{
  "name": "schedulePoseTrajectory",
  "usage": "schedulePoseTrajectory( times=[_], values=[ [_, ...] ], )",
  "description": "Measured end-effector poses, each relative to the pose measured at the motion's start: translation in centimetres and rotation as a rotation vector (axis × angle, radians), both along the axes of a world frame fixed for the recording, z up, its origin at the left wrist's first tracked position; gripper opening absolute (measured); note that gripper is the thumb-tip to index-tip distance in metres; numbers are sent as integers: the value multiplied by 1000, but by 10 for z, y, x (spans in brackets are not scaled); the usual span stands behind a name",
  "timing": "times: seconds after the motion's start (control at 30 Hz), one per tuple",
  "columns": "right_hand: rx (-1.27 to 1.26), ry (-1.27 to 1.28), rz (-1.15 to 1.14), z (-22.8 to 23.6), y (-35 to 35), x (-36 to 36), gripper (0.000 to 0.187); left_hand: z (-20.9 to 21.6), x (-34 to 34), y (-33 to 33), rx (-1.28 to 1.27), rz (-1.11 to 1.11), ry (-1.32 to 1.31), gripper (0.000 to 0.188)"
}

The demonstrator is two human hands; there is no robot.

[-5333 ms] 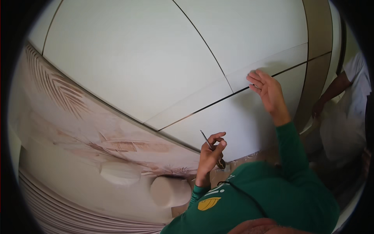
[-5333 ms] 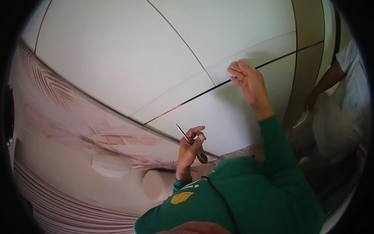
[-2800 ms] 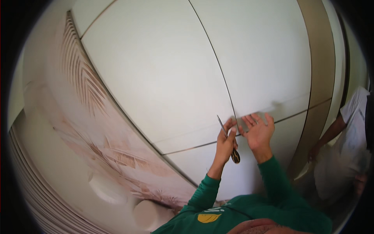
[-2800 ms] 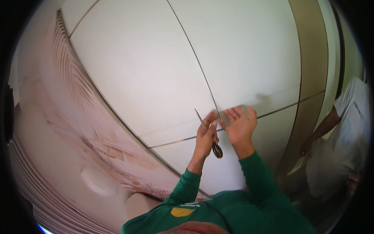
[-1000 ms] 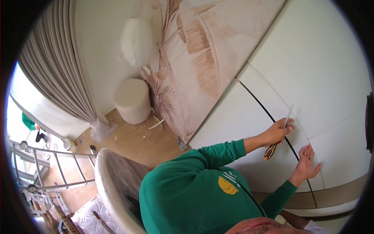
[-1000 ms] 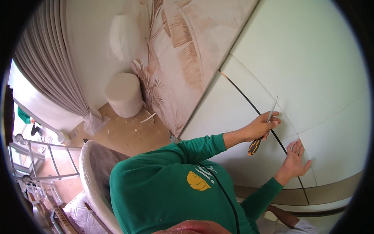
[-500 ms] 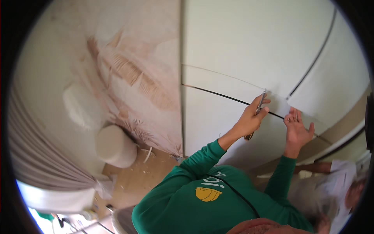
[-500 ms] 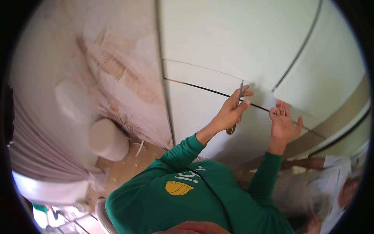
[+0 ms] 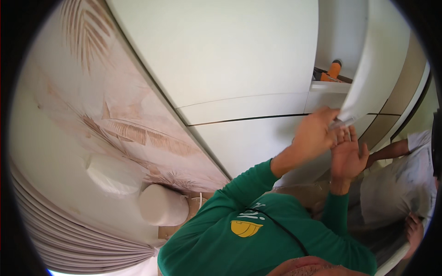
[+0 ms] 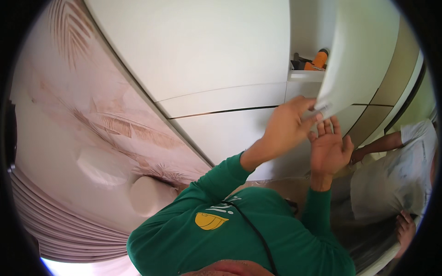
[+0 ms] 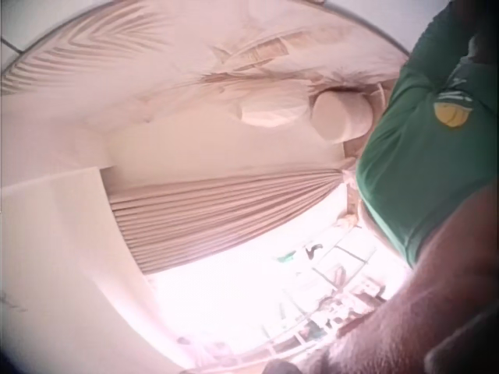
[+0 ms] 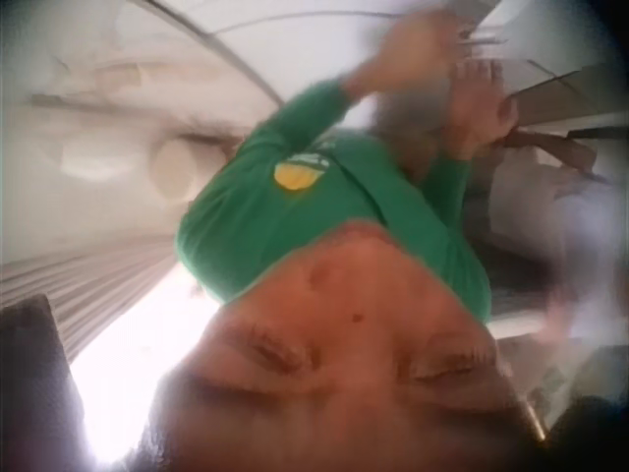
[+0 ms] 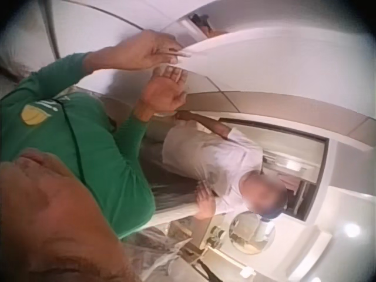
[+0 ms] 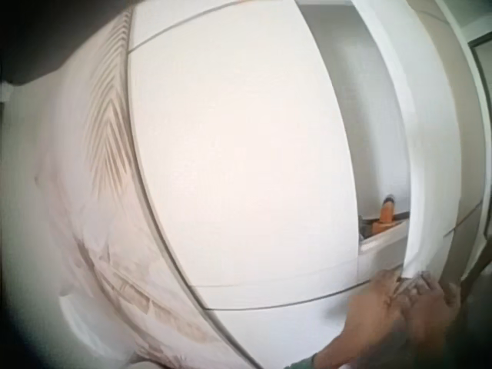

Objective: The person uses a drill to secure a screw into the side of a white cabinet and then uses a screwdriver to tighten the hinge.

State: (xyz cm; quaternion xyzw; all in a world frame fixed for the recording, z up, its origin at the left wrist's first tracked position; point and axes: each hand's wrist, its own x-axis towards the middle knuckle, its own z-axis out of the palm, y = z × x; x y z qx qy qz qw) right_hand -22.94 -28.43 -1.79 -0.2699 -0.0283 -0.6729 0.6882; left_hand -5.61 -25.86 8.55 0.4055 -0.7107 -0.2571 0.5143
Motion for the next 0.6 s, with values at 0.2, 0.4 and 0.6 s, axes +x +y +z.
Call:
schedulePoseTrajectory(
  times=[0.2,0.4,0.6],
  values=[
    [-135,351,-207,-32,3,40,45,-30,-63,29,-504,59,-225,34],
    [-469,1116,-1045,62,-49,83,46,-1,-124,46,-415,-197,-292,33],
    [-592,1201,-1316,97,-91,122,54,-7,-203,49,-622,-231,-473,27]
  ],
)
